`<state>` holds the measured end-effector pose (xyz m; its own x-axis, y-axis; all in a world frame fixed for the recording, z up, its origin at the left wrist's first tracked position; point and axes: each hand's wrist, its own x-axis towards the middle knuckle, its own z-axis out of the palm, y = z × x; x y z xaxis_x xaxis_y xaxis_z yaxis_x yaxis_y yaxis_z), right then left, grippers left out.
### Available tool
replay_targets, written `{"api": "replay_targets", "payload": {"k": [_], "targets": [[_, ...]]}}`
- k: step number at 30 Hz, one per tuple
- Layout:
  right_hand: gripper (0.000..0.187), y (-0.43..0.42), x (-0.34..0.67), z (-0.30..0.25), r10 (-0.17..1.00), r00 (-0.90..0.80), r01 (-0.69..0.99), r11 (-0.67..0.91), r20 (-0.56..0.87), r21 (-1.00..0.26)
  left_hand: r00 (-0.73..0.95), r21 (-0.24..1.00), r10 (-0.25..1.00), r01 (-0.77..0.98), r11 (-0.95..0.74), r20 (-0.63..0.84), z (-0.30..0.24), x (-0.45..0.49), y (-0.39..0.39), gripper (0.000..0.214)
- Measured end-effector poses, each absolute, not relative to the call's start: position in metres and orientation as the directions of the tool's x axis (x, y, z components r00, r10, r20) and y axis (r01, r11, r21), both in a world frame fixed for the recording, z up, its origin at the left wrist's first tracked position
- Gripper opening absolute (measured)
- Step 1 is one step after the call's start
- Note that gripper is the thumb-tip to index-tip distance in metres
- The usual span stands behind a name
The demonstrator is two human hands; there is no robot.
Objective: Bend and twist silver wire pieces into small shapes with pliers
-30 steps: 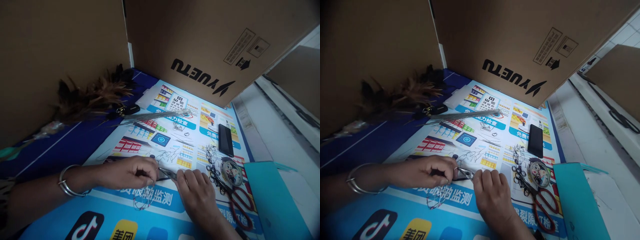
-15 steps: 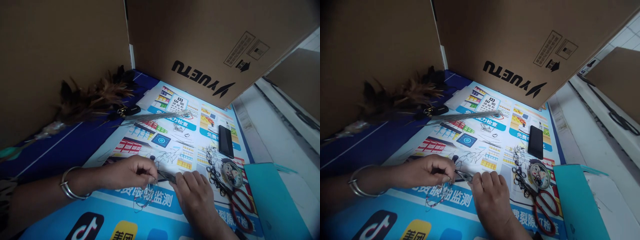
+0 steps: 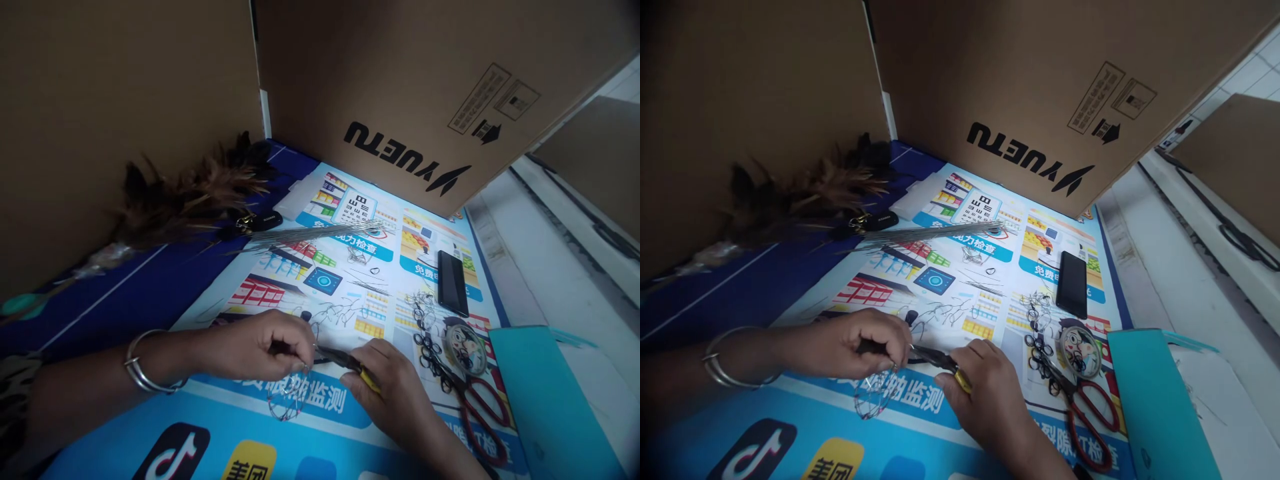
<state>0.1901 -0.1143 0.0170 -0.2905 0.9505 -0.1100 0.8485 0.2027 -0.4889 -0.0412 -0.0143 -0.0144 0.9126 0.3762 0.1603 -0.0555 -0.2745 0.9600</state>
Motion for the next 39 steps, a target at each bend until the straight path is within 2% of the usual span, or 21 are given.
{"api": "replay_targets", "payload": {"k": [3, 11, 15, 19, 24, 29, 39], "targets": [[0.018, -0.114, 0.190, 0.017, 0.941, -0.308, 0.845, 0.202, -0.141, -0.496, 0.922, 0.958, 0.354, -0.055, -0.282, 0.158, -0.015, -0.042, -0.014, 0.020], [0.018, -0.114, 0.191, 0.014, 0.940, -0.323, 0.857, 0.239, -0.113, -0.457, 0.937, 0.955, 0.336, 0.006, -0.295, 0.098, -0.010, -0.043, -0.015, 0.021], [0.017, -0.112, 0.193, 0.013, 0.935, -0.337, 0.841, 0.249, -0.107, -0.480, 0.935, 0.956, 0.342, 0.008, -0.294, 0.097, -0.009, -0.042, -0.014, 0.021], [0.013, -0.112, 0.194, 0.011, 0.955, -0.286, 0.831, 0.208, -0.076, -0.515, 0.905, 0.955, 0.411, 0.018, -0.296, 0.110, -0.010, -0.040, -0.014, 0.017], [0.013, -0.112, 0.195, 0.005, 0.979, -0.203, 0.822, 0.164, -0.010, -0.546, 0.846, 0.950, 0.530, 0.113, -0.292, 0.062, -0.013, -0.039, -0.017, 0.015], [0.014, -0.112, 0.194, -0.002, 0.983, -0.179, 0.823, 0.177, 0.050, -0.540, 0.843, 0.937, 0.537, 0.189, -0.295, -0.001, -0.010, -0.039, -0.021, 0.015], [0.014, -0.112, 0.192, -0.004, 0.977, -0.197, 0.835, 0.210, 0.081, -0.508, 0.805, 0.950, 0.593, 0.206, -0.236, -0.027, -0.013, -0.038, -0.020, 0.011]]}}
